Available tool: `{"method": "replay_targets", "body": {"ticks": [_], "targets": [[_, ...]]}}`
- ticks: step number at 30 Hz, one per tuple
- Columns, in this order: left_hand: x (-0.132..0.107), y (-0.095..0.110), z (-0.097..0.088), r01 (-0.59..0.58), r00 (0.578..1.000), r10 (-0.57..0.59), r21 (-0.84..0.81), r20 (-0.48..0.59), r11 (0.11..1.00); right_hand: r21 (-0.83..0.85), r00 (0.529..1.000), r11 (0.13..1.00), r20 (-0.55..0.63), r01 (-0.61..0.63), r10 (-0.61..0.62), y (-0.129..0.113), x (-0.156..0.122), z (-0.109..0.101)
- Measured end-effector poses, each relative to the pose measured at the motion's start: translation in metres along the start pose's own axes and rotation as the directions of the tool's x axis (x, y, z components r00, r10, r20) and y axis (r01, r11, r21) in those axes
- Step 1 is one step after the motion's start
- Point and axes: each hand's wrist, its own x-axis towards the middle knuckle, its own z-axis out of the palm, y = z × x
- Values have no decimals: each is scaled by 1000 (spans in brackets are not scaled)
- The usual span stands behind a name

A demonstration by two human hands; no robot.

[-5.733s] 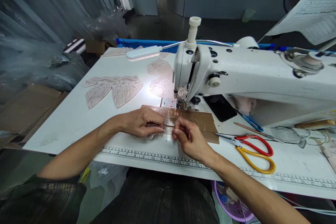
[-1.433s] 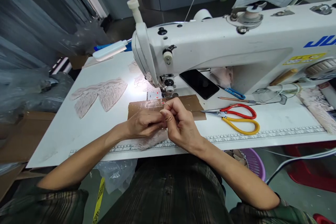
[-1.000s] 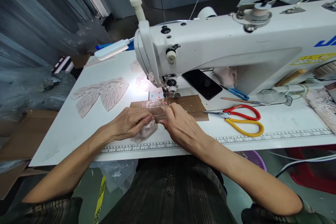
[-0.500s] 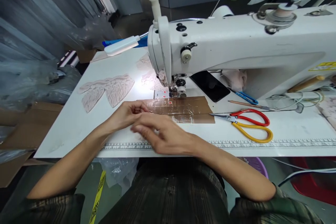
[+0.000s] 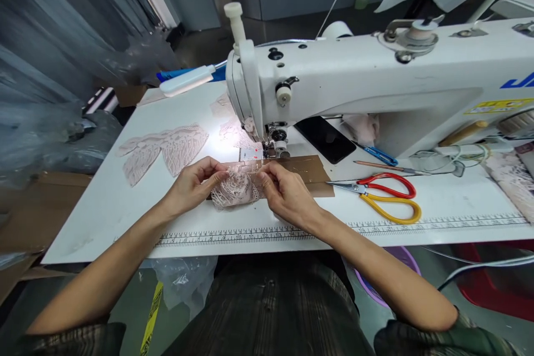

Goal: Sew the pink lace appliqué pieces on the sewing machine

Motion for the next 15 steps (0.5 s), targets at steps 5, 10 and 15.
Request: {"method": "replay_targets", "body": {"ticks": [5, 10, 15], "targets": [[1, 13, 4, 6, 1000, -3, -152, 17, 988, -162, 983, 970, 21, 183, -182, 7, 12, 0], [8, 25, 3, -26, 996, 43, -217, 74, 976, -109, 951, 966, 231, 233, -203, 7, 35, 0], [23, 21, -1, -19, 997, -2, -264, -76, 964, 29, 920, 997, 390, -68, 51, 8, 49, -10]]}}
